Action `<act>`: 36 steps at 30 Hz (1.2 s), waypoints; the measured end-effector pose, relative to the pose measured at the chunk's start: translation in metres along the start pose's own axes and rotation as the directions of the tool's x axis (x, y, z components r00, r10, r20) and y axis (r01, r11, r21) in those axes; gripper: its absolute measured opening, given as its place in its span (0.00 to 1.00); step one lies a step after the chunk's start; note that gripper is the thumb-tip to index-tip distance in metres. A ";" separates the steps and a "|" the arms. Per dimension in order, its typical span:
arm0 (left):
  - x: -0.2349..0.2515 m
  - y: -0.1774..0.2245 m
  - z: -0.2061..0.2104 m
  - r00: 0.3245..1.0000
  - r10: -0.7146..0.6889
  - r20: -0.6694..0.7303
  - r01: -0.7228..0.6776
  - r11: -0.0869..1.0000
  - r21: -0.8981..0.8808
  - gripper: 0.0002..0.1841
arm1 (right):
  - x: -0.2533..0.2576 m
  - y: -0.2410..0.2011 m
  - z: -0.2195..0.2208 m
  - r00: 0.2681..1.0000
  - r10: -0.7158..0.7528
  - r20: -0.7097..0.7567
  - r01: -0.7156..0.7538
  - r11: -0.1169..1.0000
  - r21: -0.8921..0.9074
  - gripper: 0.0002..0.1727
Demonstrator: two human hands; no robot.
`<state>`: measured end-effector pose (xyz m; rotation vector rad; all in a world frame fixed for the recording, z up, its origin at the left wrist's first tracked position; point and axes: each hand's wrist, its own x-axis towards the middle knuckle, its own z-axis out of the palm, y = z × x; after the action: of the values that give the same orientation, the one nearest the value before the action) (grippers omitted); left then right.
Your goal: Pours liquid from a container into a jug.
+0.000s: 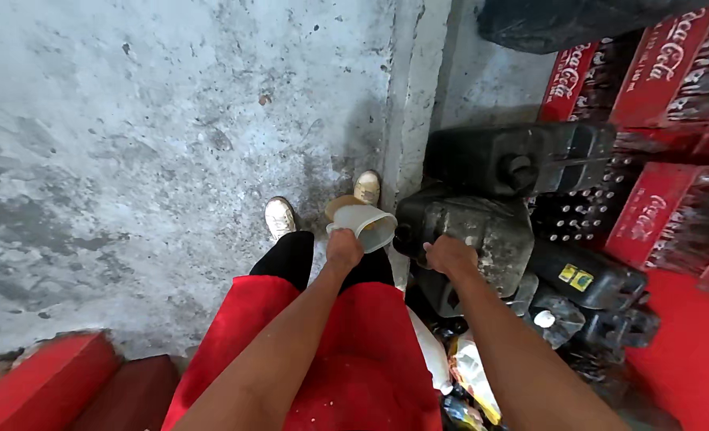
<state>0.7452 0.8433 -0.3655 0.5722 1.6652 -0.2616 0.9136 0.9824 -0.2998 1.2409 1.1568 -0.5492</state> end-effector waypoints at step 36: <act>0.014 -0.012 0.014 0.999 0.036 0.024 -0.038 0.996 0.086 0.19 | 0.002 -0.006 0.016 0.997 0.035 -0.062 -0.034 0.999 0.022 0.28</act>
<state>0.7501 0.8294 -0.3838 0.6623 1.6260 -0.3138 0.9153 0.9659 -0.3061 1.3014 1.1819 -0.5011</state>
